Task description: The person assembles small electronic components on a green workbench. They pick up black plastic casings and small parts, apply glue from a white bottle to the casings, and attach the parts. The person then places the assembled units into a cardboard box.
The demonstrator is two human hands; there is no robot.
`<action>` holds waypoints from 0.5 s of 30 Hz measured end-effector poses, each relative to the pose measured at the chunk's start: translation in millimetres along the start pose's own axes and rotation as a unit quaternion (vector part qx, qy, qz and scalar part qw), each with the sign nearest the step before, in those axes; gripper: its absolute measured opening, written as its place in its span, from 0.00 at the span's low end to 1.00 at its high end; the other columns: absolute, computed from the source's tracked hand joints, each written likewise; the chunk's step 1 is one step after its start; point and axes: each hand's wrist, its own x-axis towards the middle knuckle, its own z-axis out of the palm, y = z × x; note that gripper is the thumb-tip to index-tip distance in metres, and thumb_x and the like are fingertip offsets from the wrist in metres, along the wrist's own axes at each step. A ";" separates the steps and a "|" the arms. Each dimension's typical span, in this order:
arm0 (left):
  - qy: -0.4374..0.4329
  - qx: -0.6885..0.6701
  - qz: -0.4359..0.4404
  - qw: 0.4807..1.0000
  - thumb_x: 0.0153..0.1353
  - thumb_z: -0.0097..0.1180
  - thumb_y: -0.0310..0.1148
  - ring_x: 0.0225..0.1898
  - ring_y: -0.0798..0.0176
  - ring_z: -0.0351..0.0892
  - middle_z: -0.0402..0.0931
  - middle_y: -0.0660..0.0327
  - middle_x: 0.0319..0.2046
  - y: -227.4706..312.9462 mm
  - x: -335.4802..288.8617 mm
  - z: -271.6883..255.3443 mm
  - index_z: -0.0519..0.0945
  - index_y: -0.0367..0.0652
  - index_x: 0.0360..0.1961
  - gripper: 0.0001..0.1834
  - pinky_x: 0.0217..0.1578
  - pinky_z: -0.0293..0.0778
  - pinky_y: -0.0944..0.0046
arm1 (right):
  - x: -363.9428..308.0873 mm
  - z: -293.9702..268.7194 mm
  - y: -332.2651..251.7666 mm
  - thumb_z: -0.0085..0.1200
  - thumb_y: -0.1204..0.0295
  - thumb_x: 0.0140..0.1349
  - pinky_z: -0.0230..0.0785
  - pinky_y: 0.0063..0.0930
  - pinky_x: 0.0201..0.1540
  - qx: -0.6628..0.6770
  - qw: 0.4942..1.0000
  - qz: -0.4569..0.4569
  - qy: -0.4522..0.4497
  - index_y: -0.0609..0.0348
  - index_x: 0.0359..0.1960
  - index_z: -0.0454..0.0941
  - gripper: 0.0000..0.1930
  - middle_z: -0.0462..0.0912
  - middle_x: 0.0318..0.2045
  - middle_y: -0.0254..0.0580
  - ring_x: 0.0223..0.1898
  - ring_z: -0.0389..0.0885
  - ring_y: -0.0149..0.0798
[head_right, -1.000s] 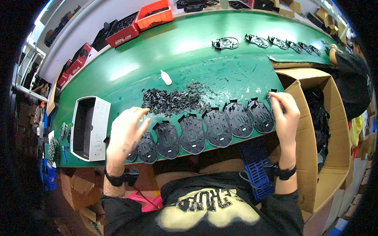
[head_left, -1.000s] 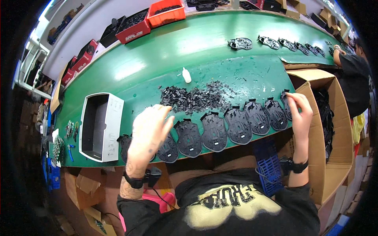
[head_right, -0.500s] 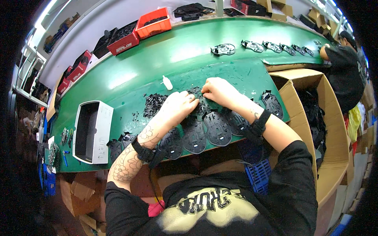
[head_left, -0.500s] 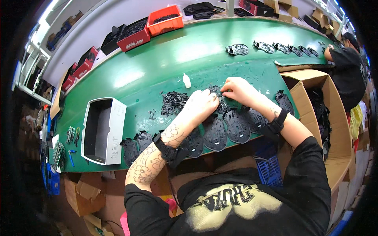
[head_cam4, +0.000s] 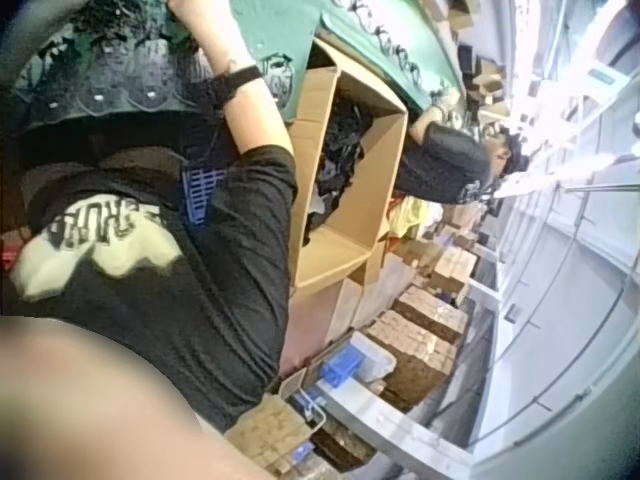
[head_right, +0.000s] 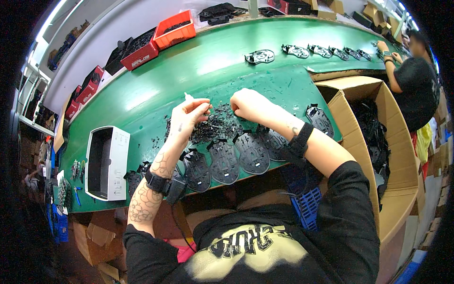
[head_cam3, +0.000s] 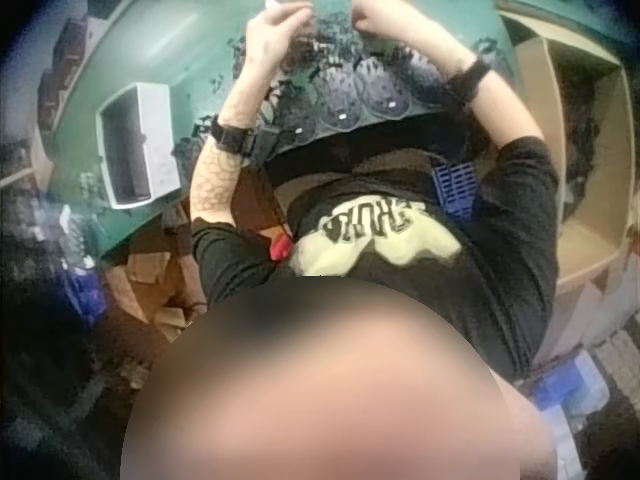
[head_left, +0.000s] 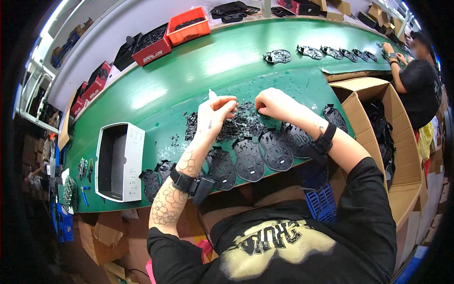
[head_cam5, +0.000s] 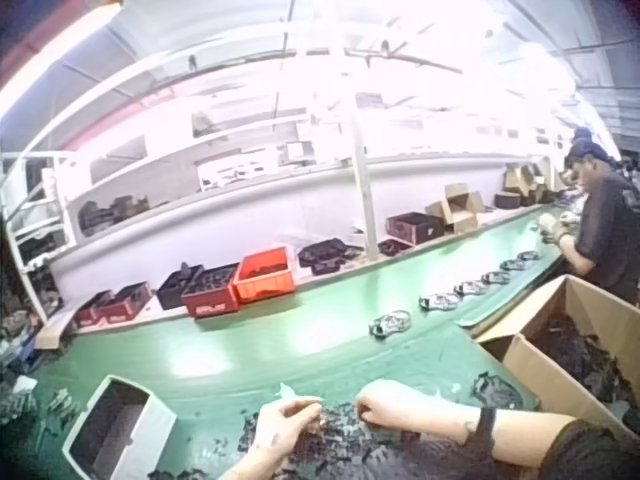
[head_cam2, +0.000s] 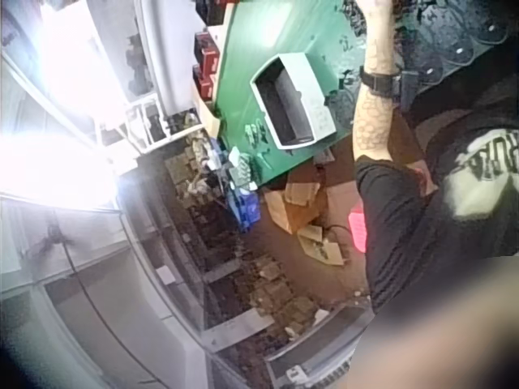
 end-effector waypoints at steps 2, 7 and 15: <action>0.010 -0.151 -0.053 0.987 0.63 0.57 0.31 0.40 0.70 0.79 0.80 0.60 0.41 0.5 -3.8 1.9 0.78 0.36 0.49 0.15 0.42 0.78 0.72 | 1.6 -0.3 -2.3 0.57 0.75 0.47 0.73 0.36 0.36 -0.038 0.999 -0.024 0.003 0.60 0.26 0.81 0.04 0.82 0.26 0.47 0.31 0.81 0.49; 0.017 -0.413 -0.111 0.904 0.65 0.55 0.29 0.40 0.70 0.79 0.78 0.60 0.41 -8.3 -0.9 1.1 0.75 0.33 0.52 0.16 0.44 0.79 0.71 | 11.9 -5.2 -2.3 0.57 0.76 0.43 0.73 0.39 0.35 0.022 0.997 0.021 -0.065 0.59 0.25 0.81 0.05 0.82 0.26 0.48 0.31 0.82 0.50; -0.077 -0.516 -0.168 0.837 0.68 0.48 0.37 0.23 0.73 0.67 0.70 0.63 0.29 -14.5 1.6 4.8 0.74 0.38 0.38 0.12 0.23 0.69 0.76 | 18.5 -2.6 -7.3 0.57 0.75 0.42 0.71 0.41 0.35 -0.072 0.992 0.022 -0.104 0.61 0.23 0.77 0.05 0.78 0.25 0.47 0.32 0.78 0.50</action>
